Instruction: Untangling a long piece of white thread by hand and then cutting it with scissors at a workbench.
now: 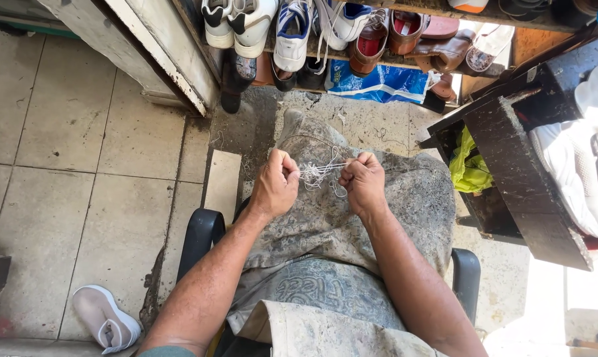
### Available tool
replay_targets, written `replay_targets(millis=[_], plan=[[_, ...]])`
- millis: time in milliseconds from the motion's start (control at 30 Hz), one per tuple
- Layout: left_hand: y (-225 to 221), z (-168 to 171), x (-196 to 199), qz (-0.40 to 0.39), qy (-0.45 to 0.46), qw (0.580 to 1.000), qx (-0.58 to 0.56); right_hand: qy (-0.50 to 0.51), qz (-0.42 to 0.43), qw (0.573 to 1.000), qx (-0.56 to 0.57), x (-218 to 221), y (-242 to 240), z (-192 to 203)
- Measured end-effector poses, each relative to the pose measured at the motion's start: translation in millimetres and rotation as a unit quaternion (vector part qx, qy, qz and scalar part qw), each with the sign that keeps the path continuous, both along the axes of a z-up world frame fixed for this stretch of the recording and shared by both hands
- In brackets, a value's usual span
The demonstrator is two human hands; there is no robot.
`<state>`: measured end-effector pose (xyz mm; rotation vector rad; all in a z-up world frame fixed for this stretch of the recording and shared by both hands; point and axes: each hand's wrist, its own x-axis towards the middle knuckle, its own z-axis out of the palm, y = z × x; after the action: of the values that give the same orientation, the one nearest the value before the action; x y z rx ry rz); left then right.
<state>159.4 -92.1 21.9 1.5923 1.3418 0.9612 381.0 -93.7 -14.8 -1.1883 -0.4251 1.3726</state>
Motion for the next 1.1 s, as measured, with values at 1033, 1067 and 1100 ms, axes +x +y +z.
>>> replay_targets(millis=[1033,1067,1100], plan=[[7.8,17.3,-3.5,0.008,-0.044,0.999,0.030,0.060,-0.010,0.995,0.078,-8.0,8.6,26.5],[7.9,17.1,-4.8,0.010,-0.042,0.999,0.032,0.062,-0.008,0.995,0.080,2.2,10.3,22.4],[8.2,16.7,-6.4,0.002,-0.041,0.999,0.023,0.063,-0.024,0.996,0.063,12.1,12.3,18.1]])
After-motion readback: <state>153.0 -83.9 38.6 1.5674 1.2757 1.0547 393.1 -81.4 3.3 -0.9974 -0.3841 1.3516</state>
